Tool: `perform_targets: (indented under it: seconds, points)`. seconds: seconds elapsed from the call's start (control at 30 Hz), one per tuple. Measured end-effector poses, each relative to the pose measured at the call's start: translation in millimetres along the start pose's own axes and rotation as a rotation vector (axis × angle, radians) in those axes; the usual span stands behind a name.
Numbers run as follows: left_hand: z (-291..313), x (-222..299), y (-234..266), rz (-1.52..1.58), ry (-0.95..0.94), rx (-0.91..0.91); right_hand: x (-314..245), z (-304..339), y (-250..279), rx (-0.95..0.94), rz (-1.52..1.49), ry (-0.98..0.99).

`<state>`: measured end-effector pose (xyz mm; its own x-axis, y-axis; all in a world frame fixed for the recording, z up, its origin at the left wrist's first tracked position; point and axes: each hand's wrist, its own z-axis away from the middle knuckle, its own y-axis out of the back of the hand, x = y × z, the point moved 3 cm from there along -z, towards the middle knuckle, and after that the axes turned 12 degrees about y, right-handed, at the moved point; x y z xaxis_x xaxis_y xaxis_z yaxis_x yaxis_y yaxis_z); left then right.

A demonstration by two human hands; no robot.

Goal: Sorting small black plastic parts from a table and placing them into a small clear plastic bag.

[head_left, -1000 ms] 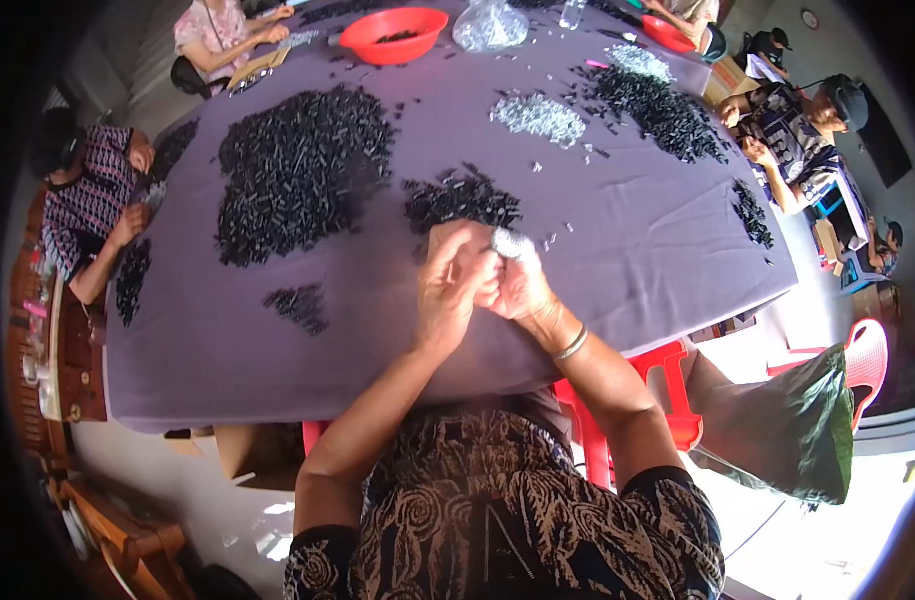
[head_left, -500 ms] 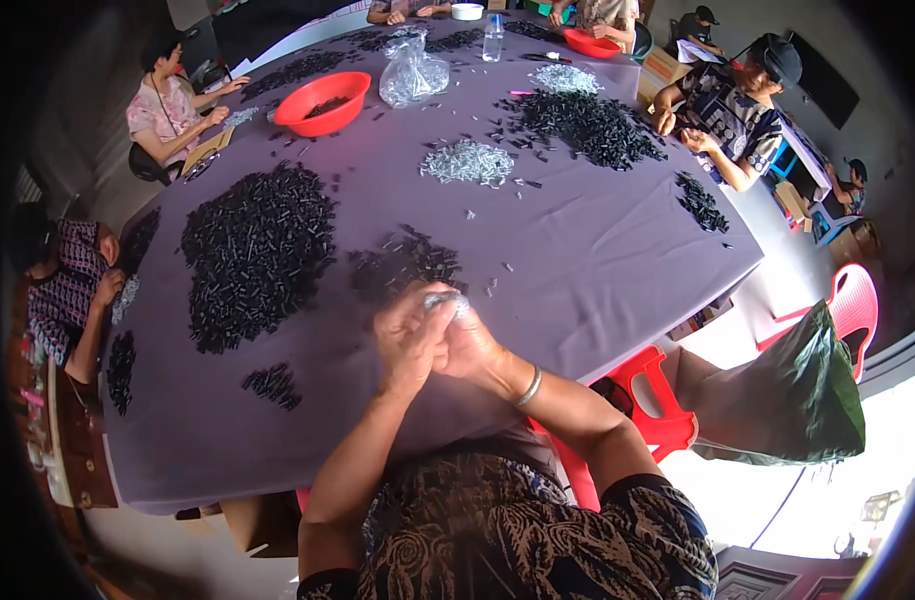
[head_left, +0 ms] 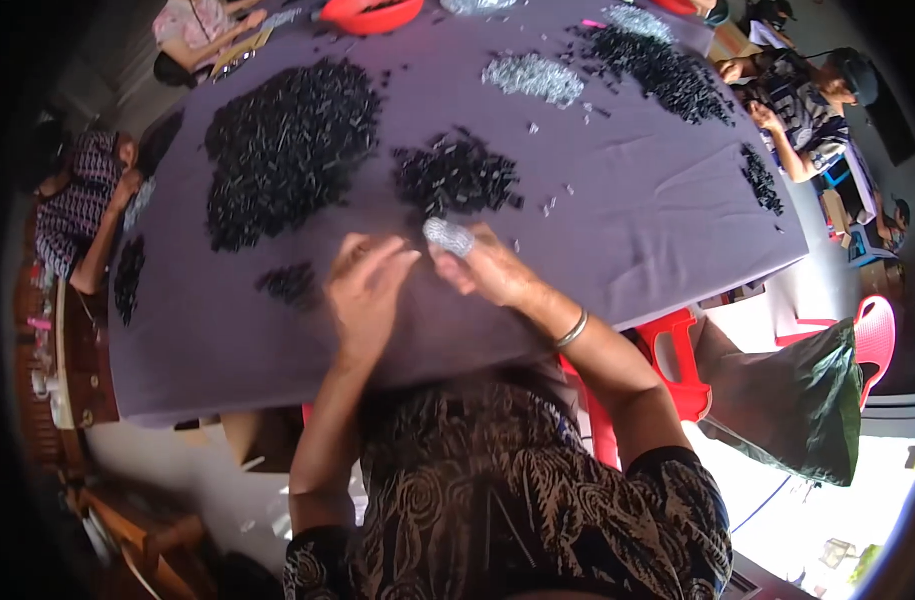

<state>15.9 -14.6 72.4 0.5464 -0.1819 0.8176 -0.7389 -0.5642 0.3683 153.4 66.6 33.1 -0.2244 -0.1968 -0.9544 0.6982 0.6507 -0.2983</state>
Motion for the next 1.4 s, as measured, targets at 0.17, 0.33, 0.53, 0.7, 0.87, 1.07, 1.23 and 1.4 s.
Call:
perform_targets:
  seconds: [0.17,0.33,0.53,0.7,0.87,1.07,1.23,1.4]
  points:
    - [11.7,-35.2,56.6,-0.335,0.102,-0.017,-5.2,-7.5,-11.8,-0.169,0.576,0.405]
    - [20.8,-48.3,82.2,-0.579,0.076,0.042,-27.8,-4.2,13.8,0.114,0.916,0.496]
    - [17.8,-59.6,94.6,-0.605,0.144,0.022,-49.5,-7.1,77.8,0.160,1.012,0.412]
    - [4.0,-36.4,78.3,-0.443,0.117,-0.016,-43.5,-19.1,71.0,0.036,1.048,0.351]
    - [-11.7,-25.3,22.5,-0.213,0.025,-0.140,-34.0,-39.1,48.6,-0.099,1.251,0.429]
    - [-17.0,-35.1,-37.0,-0.155,0.087,-0.176,-29.3,-42.7,55.5,-0.234,1.069,0.376]
    - [-12.4,-49.2,-38.2,-0.060,0.090,-0.040,-28.8,-32.8,61.8,-0.114,0.881,0.413]
    - [-11.7,-47.1,-39.9,-0.024,0.067,0.004,-32.6,-31.0,54.2,-0.179,0.868,0.492]
